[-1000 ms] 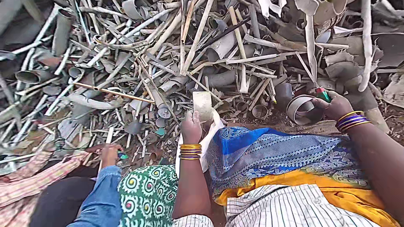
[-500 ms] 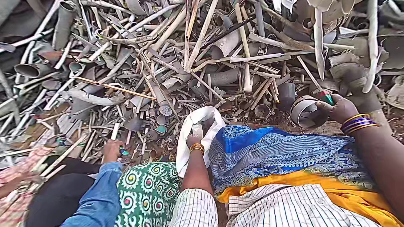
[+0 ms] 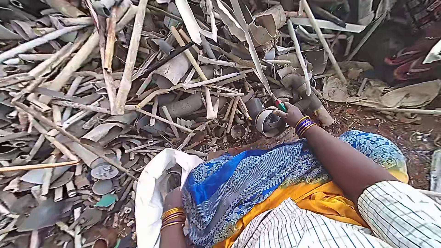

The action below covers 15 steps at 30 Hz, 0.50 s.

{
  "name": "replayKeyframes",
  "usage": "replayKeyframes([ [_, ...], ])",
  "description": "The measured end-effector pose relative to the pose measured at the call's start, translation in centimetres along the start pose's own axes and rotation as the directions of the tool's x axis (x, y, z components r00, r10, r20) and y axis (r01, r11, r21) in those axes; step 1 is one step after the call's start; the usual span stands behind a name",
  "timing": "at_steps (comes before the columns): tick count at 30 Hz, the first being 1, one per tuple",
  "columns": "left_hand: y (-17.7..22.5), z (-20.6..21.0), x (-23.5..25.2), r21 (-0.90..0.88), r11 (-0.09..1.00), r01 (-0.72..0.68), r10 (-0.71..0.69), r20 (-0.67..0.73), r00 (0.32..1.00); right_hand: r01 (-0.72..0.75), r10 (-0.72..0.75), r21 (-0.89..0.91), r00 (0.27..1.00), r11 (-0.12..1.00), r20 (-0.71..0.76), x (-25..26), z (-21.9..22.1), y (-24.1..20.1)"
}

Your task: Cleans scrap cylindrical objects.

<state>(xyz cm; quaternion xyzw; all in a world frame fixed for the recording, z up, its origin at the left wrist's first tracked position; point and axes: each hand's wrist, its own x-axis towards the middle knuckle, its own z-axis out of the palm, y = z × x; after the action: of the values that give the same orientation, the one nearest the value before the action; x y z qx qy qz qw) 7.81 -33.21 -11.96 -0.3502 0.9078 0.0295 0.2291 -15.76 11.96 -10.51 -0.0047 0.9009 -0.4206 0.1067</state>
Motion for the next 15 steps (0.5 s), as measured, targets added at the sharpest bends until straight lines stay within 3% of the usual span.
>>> replayKeyframes([
  [4, 1.7, -6.7, -2.7, -0.006, 1.0, -0.002, 0.001, -0.128, 0.992, -0.021, 0.021, -0.007, 0.997, 1.0, 0.075, -0.3, 0.2, -1.3],
  [7, 7.4, -8.8, -6.1, -0.145, 0.945, -0.294, 0.223, -0.375, 0.9, -0.005, 0.003, 0.029, 0.998, 1.0, 0.064, 0.2, 1.4, -1.4],
  [8, 10.0, -9.0, -7.1, -0.148, 0.903, -0.403, 0.319, -0.396, 0.861, -0.008, 0.006, 0.039, 0.998, 0.999, 0.062, 0.1, 1.7, -1.5],
  [10, 15.9, -8.7, -8.5, -0.156, 0.831, -0.534, 0.468, -0.323, 0.823, -0.006, 0.004, 0.038, 0.999, 0.999, 0.054, -0.1, 1.8, -1.6],
  [13, 24.0, -8.5, -9.3, -0.11, 0.842, -0.528, 0.524, -0.071, 0.849, -0.017, 0.016, 0.022, 0.998, 1.0, 0.057, -0.3, 1.7, -1.7],
  [15, 27.9, -8.2, -9.1, -0.034, 0.852, -0.522, 0.523, 0.015, 0.852, -0.016, 0.016, 0.012, 0.998, 1.0, 0.055, -0.4, 1.7, -1.6],
])
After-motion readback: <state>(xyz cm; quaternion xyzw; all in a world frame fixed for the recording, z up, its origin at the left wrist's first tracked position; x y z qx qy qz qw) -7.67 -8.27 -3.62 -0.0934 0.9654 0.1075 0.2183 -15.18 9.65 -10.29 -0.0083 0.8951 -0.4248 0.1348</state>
